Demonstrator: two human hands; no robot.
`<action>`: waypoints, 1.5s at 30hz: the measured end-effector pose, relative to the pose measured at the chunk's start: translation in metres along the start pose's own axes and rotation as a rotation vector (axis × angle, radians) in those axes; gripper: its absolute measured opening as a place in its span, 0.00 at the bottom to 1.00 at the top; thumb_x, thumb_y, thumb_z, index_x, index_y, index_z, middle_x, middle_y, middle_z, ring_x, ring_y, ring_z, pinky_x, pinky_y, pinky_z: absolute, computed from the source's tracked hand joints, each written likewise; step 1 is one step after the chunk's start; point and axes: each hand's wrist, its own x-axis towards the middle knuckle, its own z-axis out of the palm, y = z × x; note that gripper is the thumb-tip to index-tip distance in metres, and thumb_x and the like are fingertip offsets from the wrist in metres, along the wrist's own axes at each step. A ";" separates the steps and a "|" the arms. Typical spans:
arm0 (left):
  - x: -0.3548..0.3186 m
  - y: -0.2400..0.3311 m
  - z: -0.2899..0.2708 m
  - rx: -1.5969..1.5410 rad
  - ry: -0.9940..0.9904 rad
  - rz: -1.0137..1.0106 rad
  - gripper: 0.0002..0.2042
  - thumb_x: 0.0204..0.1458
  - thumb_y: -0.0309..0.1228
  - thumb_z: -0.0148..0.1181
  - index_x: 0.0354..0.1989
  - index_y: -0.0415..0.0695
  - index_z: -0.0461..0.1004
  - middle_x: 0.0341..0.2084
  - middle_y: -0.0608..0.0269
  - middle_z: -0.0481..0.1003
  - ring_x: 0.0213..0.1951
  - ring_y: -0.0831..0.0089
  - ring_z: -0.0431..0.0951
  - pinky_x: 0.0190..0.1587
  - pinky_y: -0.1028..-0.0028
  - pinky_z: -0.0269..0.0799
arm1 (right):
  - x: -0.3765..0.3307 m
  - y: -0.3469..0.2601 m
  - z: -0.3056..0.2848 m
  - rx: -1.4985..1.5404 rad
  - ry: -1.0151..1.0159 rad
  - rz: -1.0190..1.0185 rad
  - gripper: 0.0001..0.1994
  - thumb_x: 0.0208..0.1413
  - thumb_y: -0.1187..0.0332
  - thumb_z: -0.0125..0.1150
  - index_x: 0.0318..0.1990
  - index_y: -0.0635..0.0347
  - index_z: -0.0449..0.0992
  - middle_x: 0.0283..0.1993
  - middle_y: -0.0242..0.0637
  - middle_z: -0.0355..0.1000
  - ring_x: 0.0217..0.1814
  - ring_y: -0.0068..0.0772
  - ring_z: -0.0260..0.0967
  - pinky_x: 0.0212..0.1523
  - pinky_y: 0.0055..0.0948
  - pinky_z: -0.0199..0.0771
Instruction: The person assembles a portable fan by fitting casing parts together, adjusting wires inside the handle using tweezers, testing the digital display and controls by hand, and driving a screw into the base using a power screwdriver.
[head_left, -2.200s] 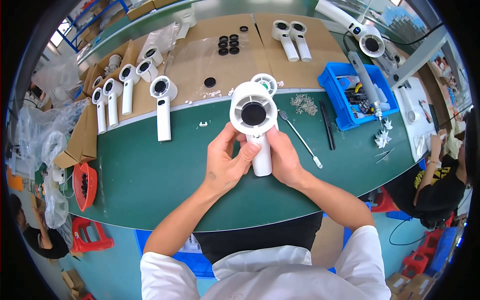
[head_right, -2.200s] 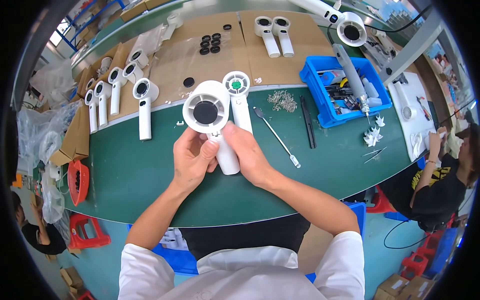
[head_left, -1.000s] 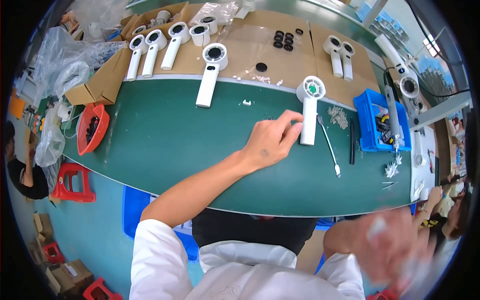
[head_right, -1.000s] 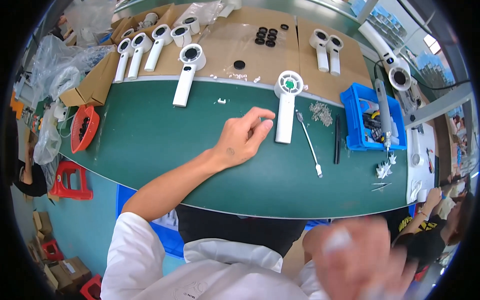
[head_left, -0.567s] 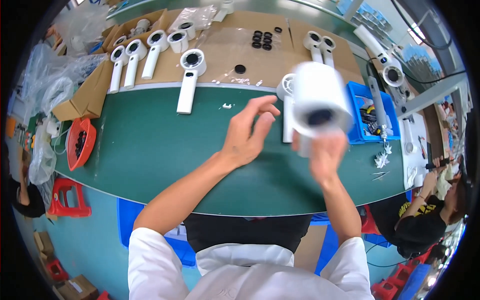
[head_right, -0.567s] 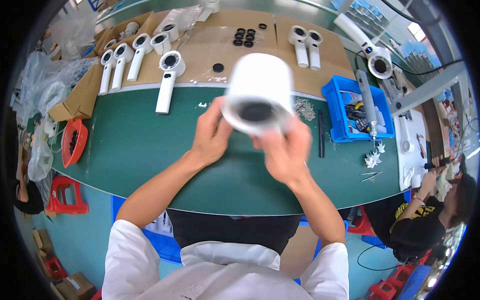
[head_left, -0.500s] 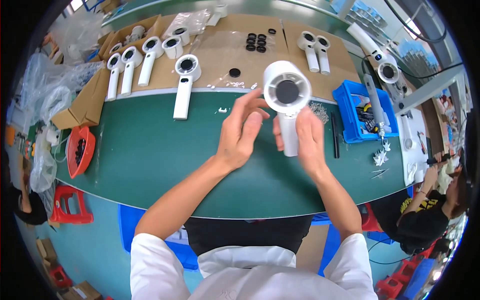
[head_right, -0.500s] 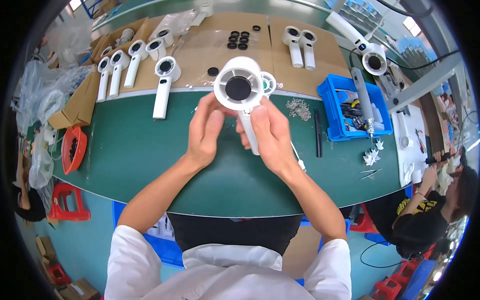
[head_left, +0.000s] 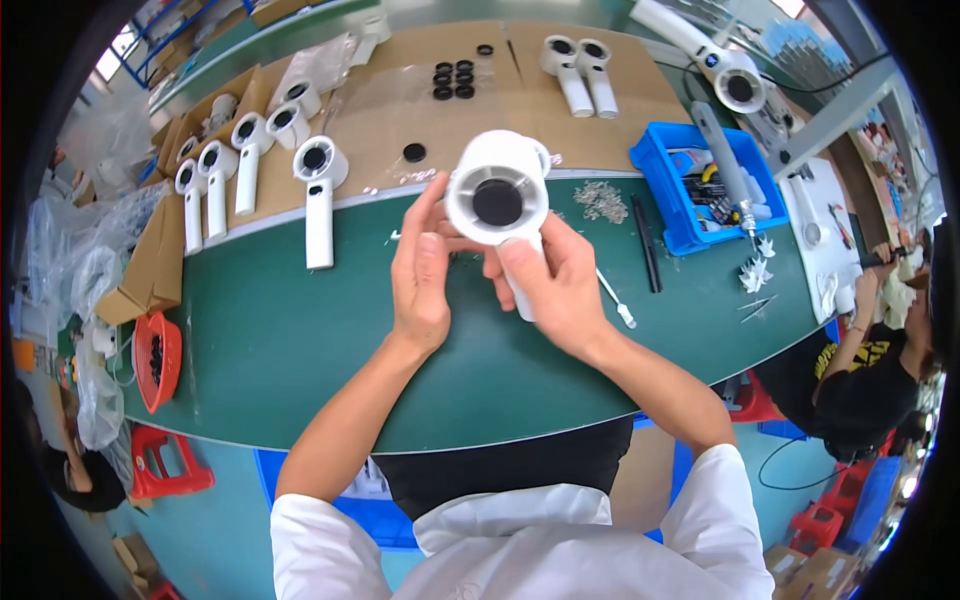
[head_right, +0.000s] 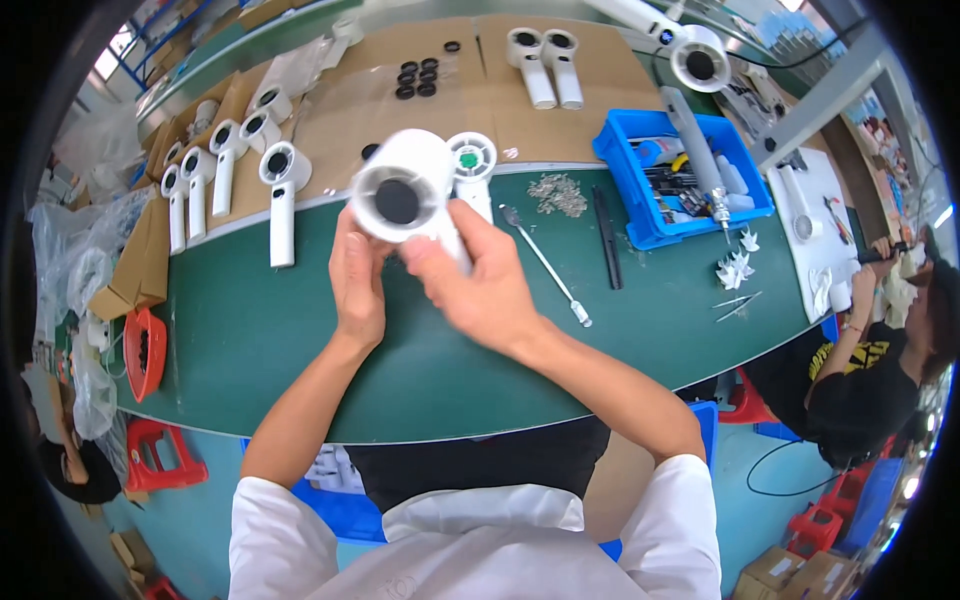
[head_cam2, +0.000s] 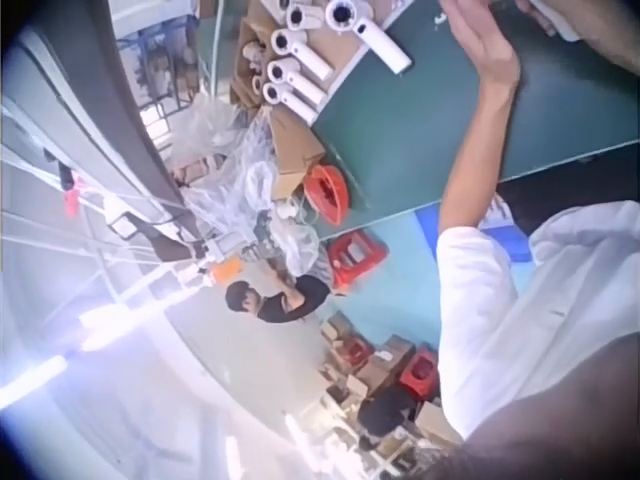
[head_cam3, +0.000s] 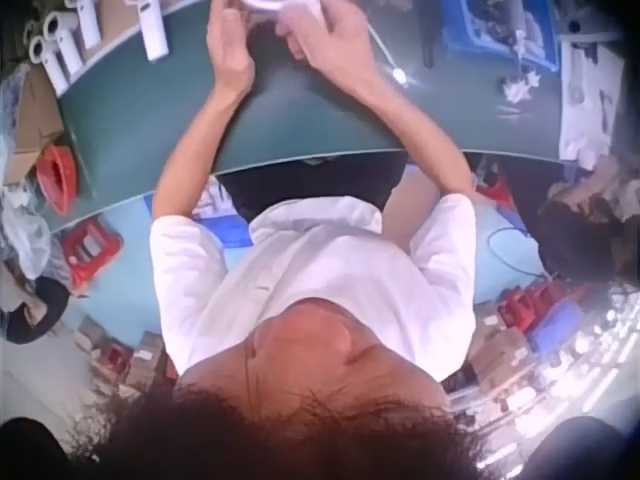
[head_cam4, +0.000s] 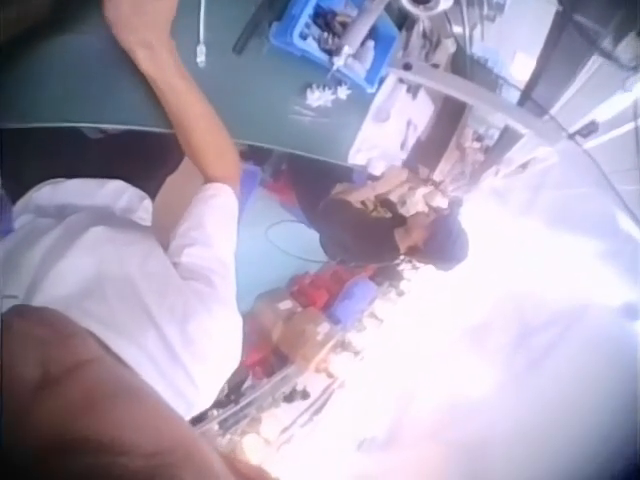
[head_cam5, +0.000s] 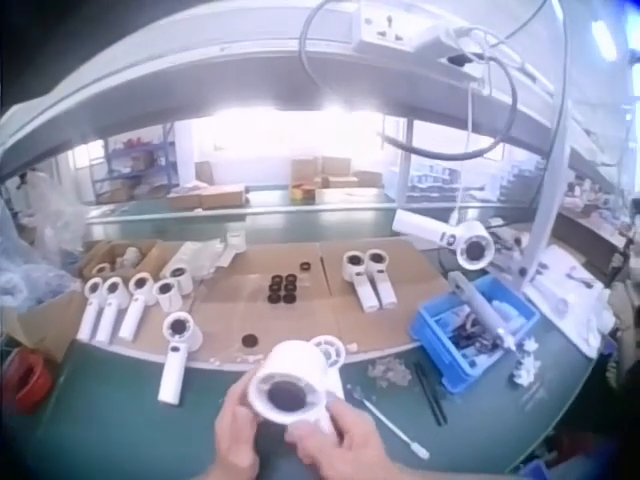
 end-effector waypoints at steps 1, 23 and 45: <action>0.003 0.001 0.003 -0.006 0.017 -0.083 0.30 0.63 0.43 0.45 0.68 0.37 0.49 0.56 0.50 0.65 0.54 0.66 0.69 0.58 0.65 0.63 | 0.002 -0.007 0.002 -0.270 0.029 -0.380 0.14 0.60 0.60 0.56 0.42 0.64 0.72 0.32 0.40 0.72 0.25 0.28 0.71 0.27 0.25 0.72; -0.007 -0.012 0.017 0.375 0.100 -0.050 0.17 0.65 0.31 0.41 0.57 0.34 0.63 0.40 0.53 0.71 0.28 0.73 0.73 0.27 0.77 0.71 | -0.004 -0.041 0.110 -0.412 -0.026 -1.930 0.14 0.40 0.57 0.61 0.17 0.56 0.67 0.16 0.30 0.62 0.17 0.30 0.66 0.14 0.32 0.62; -0.005 -0.015 0.017 0.366 0.056 -0.056 0.15 0.65 0.29 0.42 0.55 0.34 0.66 0.38 0.55 0.71 0.27 0.77 0.72 0.27 0.79 0.71 | -0.018 -0.045 0.114 -0.389 -0.009 -1.764 0.08 0.43 0.60 0.59 0.23 0.53 0.70 0.17 0.29 0.65 0.17 0.33 0.68 0.11 0.35 0.62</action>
